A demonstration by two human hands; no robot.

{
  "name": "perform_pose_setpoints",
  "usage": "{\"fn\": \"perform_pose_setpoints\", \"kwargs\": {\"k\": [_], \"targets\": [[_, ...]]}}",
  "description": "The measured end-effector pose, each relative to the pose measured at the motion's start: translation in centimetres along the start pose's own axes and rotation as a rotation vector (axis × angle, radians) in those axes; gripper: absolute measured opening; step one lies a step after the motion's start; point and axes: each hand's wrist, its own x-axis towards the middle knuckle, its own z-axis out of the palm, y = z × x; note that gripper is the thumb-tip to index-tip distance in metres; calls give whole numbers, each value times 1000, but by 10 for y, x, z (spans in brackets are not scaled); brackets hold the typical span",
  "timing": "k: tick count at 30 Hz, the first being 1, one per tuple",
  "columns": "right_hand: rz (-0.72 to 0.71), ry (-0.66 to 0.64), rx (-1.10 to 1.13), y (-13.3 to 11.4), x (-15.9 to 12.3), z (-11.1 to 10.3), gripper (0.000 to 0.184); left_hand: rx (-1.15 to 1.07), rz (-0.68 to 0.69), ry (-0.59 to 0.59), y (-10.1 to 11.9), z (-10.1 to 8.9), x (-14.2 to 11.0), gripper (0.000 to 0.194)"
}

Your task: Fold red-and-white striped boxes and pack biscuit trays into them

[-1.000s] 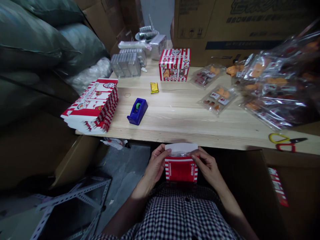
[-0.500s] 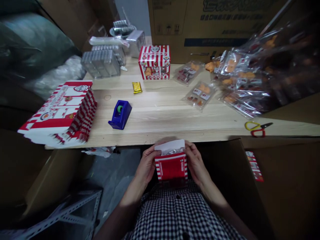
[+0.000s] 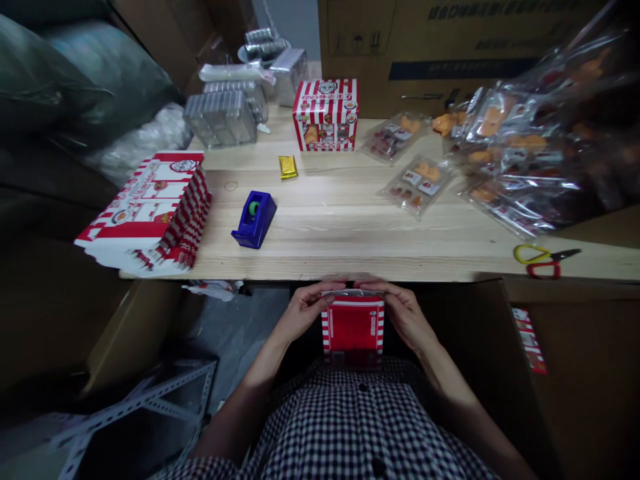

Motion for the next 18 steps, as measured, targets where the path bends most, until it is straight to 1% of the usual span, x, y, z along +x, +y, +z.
{"fn": "perform_pose_setpoints", "kwargs": {"k": [3,6,8,10,13,16,18], "targets": [[-57,-63,-83,-1,1,0,24,-26,28,28,-4,0,5,25],[-136,-74,-189,-9,10,-2,24,-69,50,53,-1,-1,12,24],[-148,-76,-201,-14,18,-4,24,-70,52,54,2,-2,16,26],[-131,-86,-182,-13,23,-6,23,-62,48,60,4,-4,17,27],[-65,-107,-134,0,25,-10,21,-16,-4,63,-1,-8,14,27],[-17,-129,-143,10,23,-12,21,66,-54,19,-6,-12,8,30],[-2,-150,-154,8,24,-12,19,95,-48,6,-3,-13,8,31]]}}
